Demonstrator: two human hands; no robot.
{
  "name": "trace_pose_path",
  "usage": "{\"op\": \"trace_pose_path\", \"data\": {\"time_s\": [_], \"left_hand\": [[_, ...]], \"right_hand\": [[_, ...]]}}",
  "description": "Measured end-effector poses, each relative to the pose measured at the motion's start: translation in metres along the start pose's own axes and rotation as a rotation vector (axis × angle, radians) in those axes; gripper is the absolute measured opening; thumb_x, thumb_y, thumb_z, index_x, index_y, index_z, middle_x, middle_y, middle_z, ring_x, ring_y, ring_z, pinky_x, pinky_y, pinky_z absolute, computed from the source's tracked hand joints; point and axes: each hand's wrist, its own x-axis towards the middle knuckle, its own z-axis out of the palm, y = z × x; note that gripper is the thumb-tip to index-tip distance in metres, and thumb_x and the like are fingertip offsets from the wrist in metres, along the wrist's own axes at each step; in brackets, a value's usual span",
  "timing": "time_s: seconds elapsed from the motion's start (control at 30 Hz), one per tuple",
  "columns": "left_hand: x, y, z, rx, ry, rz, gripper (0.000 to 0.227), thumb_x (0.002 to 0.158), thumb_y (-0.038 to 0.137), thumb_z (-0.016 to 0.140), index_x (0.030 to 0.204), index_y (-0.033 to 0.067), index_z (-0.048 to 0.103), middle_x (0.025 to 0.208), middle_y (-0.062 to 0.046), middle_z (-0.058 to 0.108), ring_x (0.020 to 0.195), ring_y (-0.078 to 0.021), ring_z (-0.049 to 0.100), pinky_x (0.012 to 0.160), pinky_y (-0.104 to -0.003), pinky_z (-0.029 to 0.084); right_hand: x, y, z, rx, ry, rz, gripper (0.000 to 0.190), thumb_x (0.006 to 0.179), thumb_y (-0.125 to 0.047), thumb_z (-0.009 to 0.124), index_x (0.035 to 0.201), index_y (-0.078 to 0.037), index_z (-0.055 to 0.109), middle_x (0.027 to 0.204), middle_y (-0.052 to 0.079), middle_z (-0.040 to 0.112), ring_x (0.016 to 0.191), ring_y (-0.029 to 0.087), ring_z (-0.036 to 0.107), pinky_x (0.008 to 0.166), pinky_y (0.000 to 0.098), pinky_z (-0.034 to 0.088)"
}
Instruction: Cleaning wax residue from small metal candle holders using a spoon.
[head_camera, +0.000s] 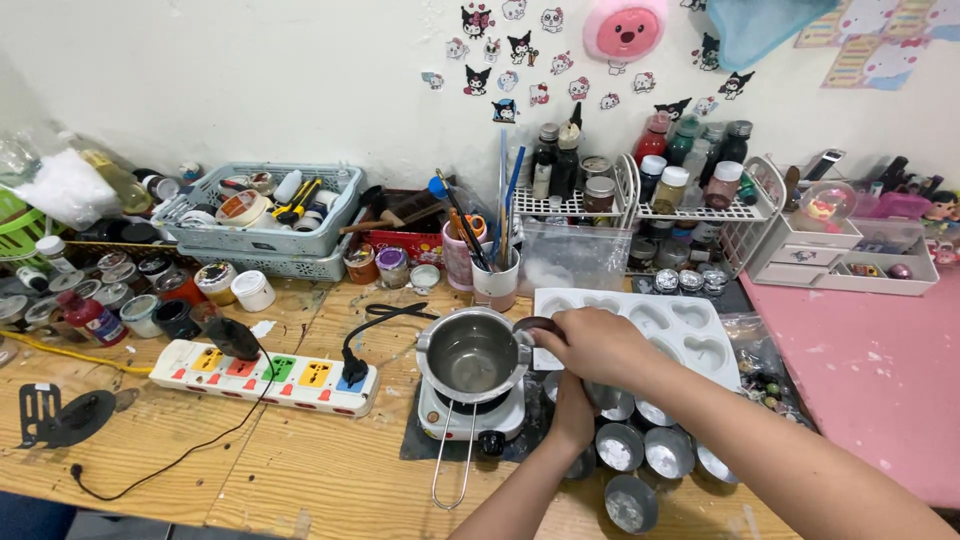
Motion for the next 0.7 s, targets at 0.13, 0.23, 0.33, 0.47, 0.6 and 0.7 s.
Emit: {"op": "trace_pose_path", "data": {"time_s": [0.13,0.23,0.33,0.47,0.6,0.7], "left_hand": [[-0.004,0.005,0.003,0.1,-0.003,0.043,0.049,0.11,0.045,0.026,0.132,0.0082,0.05,0.108,-0.002,0.058,0.086,-0.0082,0.053,0.065,-0.025,0.046],[-0.005,0.012,0.007,0.194,0.004,0.078,0.049,0.109,0.045,0.024,0.137,0.0118,0.047,0.106,-0.002,0.057,0.082,-0.0088,0.051,0.062,-0.025,0.044],[-0.007,0.015,0.006,0.135,-0.012,0.018,0.051,0.109,0.047,0.024,0.14,0.0136,0.046,0.111,-0.001,0.059,0.087,-0.007,0.055,0.065,-0.023,0.048],[-0.016,0.036,0.016,0.097,-0.022,-0.071,0.047,0.106,0.048,0.03,0.138,0.0162,0.046,0.115,0.0,0.06,0.089,-0.0079,0.06,0.062,-0.025,0.047],[-0.025,0.065,0.023,-0.033,-0.066,-0.14,0.051,0.102,0.058,0.029,0.127,0.0202,0.053,0.099,-0.002,0.062,0.077,-0.0123,0.061,0.057,-0.027,0.047],[-0.015,0.043,0.009,-0.21,-0.2,-0.079,0.061,0.11,0.064,0.027,0.119,0.0144,0.062,0.089,-0.003,0.061,0.069,-0.0117,0.056,0.053,-0.025,0.043]], "right_hand": [[0.006,-0.025,0.0,-0.325,0.033,-0.014,0.054,0.093,-0.058,0.057,0.085,-0.007,0.075,0.081,0.015,0.074,0.078,0.036,0.073,0.069,0.0485,0.057],[0.011,-0.028,0.001,-0.434,0.03,-0.053,0.058,0.09,-0.063,0.058,0.082,-0.007,0.074,0.081,0.013,0.074,0.075,0.034,0.073,0.066,0.0472,0.058],[0.01,-0.03,-0.001,-0.431,0.026,-0.078,0.059,0.087,-0.064,0.06,0.084,-0.007,0.074,0.079,0.014,0.074,0.073,0.034,0.073,0.063,0.0483,0.058],[0.004,-0.028,-0.017,-0.319,0.05,-0.045,0.06,0.09,-0.064,0.058,0.086,-0.007,0.073,0.079,0.016,0.073,0.077,0.036,0.072,0.068,0.0486,0.058],[-0.017,-0.006,-0.039,-0.047,0.021,0.013,0.036,0.093,-0.044,0.059,0.099,-0.012,0.074,0.084,0.016,0.074,0.082,0.039,0.071,0.071,0.0501,0.055],[-0.047,0.011,-0.055,0.051,0.028,-0.024,0.027,0.092,-0.032,0.063,0.097,-0.008,0.074,0.084,0.016,0.074,0.082,0.039,0.07,0.07,0.0493,0.054]]}}
